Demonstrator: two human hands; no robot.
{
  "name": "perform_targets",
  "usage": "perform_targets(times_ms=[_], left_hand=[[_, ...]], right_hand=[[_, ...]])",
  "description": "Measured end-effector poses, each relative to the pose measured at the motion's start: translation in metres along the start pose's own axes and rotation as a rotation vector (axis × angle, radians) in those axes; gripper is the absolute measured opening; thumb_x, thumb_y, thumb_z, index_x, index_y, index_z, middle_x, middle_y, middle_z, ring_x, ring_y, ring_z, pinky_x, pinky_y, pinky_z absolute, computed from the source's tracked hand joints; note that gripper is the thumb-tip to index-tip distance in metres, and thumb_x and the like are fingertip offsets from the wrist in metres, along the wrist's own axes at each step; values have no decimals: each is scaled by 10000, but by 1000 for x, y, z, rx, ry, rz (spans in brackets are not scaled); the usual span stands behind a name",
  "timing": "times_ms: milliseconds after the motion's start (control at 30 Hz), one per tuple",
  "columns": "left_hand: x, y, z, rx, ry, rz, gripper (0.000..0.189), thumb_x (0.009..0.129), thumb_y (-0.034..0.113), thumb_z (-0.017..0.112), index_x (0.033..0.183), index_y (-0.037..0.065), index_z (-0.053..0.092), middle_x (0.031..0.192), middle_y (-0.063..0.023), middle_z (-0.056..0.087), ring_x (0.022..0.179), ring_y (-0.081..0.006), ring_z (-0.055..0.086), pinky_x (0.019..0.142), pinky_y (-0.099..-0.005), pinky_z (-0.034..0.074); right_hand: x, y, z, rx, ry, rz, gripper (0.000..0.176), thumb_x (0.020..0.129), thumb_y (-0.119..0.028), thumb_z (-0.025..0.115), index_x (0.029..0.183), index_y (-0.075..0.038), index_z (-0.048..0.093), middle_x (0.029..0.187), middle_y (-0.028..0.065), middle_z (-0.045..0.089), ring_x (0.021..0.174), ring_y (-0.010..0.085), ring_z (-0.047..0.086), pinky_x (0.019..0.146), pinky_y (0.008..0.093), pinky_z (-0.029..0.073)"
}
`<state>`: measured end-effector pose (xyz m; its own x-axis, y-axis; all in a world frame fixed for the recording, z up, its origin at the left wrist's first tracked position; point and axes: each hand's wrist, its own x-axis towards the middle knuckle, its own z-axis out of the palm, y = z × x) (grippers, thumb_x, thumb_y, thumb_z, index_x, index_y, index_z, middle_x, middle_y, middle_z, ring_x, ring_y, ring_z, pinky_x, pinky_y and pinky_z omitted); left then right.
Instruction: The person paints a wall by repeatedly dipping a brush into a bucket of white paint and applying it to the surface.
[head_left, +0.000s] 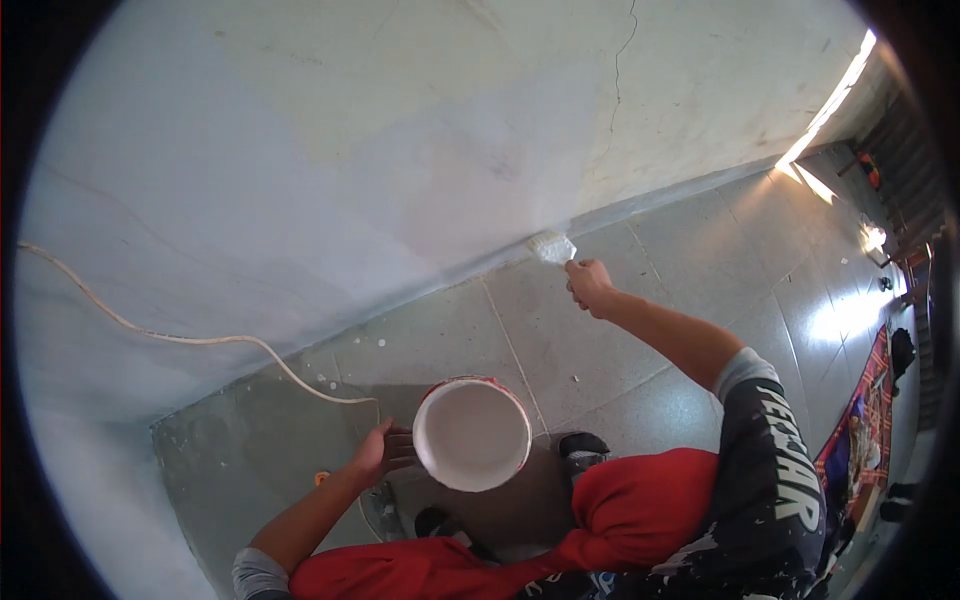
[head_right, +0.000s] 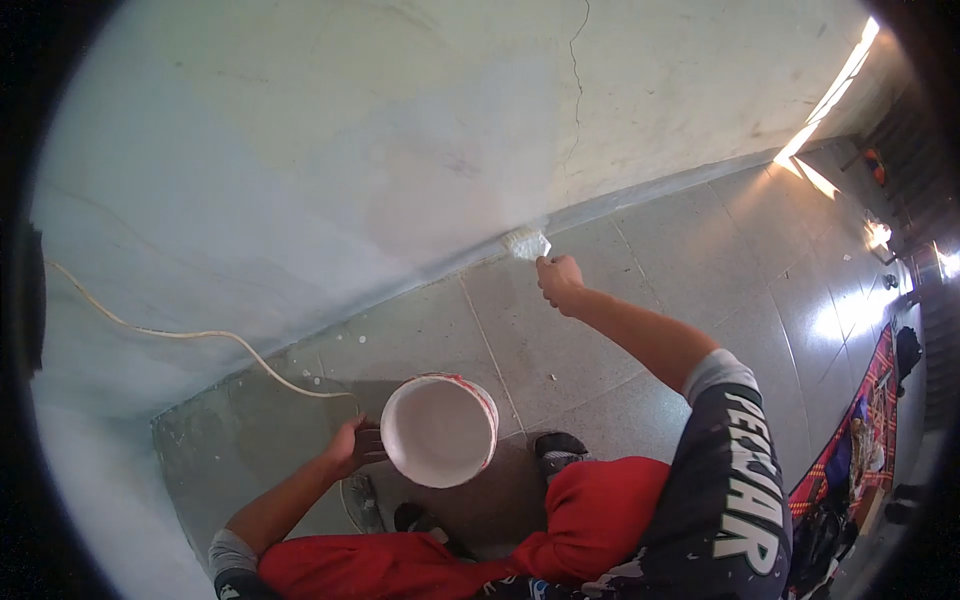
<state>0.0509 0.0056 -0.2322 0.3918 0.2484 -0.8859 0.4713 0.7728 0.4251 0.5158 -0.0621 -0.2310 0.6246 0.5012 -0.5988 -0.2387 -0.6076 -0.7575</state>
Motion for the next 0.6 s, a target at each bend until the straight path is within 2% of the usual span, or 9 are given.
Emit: perform_targets(times_ms=[33,100,133,200,333,400,433,500,600], left_hand=[[-2,1,2,-3,3,3,633,1006,486,260,1338,-32,410,1302,-205,534,1178,-327,529,1026,-476,384],[-7,4,4,-8,33,-40,637,1015,454,245,1369,-63,356,1364,-235,466,1234,-361,487,1061,-496,366],[-8,3,3,-11,36,-38,637,1015,454,245,1369,-63,356,1364,-235,466,1234,-361,487,1061,-496,366],[-11,1,1,2,36,-42,630,1014,457,240,1369,-48,366,1357,-222,478,1226,-353,494,1058,-489,368],[-13,0,1,11,47,-28,623,1014,457,232,1368,-36,372,1349,-217,487,1220,-349,500,1057,-490,367],[-10,-5,0,24,49,-14,608,1014,477,252,1309,-22,432,1293,-204,537,1167,-324,543,1016,-475,395],[-8,-4,0,24,46,-9,608,1014,477,252,1309,-22,432,1293,-204,537,1167,-324,543,1016,-475,395],[-6,-1,1,68,9,3,638,1010,469,227,1357,-45,376,1340,-219,489,1218,-347,503,1051,-485,377],[8,1,-3,38,-45,20,635,1009,467,228,1355,-43,380,1337,-215,490,1209,-345,509,1048,-483,382]], right_hand=[[12,5,5,-1,-4,-3,255,916,-258,514,819,-22,518,641,37,505,453,127,440,386,294,329],[29,4,14,-23,-15,126,263,919,-254,509,800,-20,516,648,48,517,456,132,442,388,298,327],[34,2,15,-25,-20,124,263,919,-254,509,800,-20,516,648,48,517,456,132,442,388,298,327],[36,-7,17,95,-29,138,226,910,-211,525,773,-38,480,647,63,497,471,122,400,383,286,264],[6,-37,7,79,-37,69,229,905,-208,531,779,-21,490,649,62,501,470,123,398,377,291,263],[-33,-75,-5,41,-27,-60,246,946,-193,517,794,1,512,653,50,512,488,116,432,381,281,305],[-50,-91,-14,40,-23,-66,246,946,-193,517,794,1,512,653,50,512,488,116,432,381,281,305],[-85,-121,-33,23,-63,-218,223,954,-180,532,831,6,520,665,40,504,490,95,424,382,260,306],[-138,-156,-59,110,-106,-442,215,962,-196,530,840,-19,505,672,25,494,481,61,389,379,236,283]])
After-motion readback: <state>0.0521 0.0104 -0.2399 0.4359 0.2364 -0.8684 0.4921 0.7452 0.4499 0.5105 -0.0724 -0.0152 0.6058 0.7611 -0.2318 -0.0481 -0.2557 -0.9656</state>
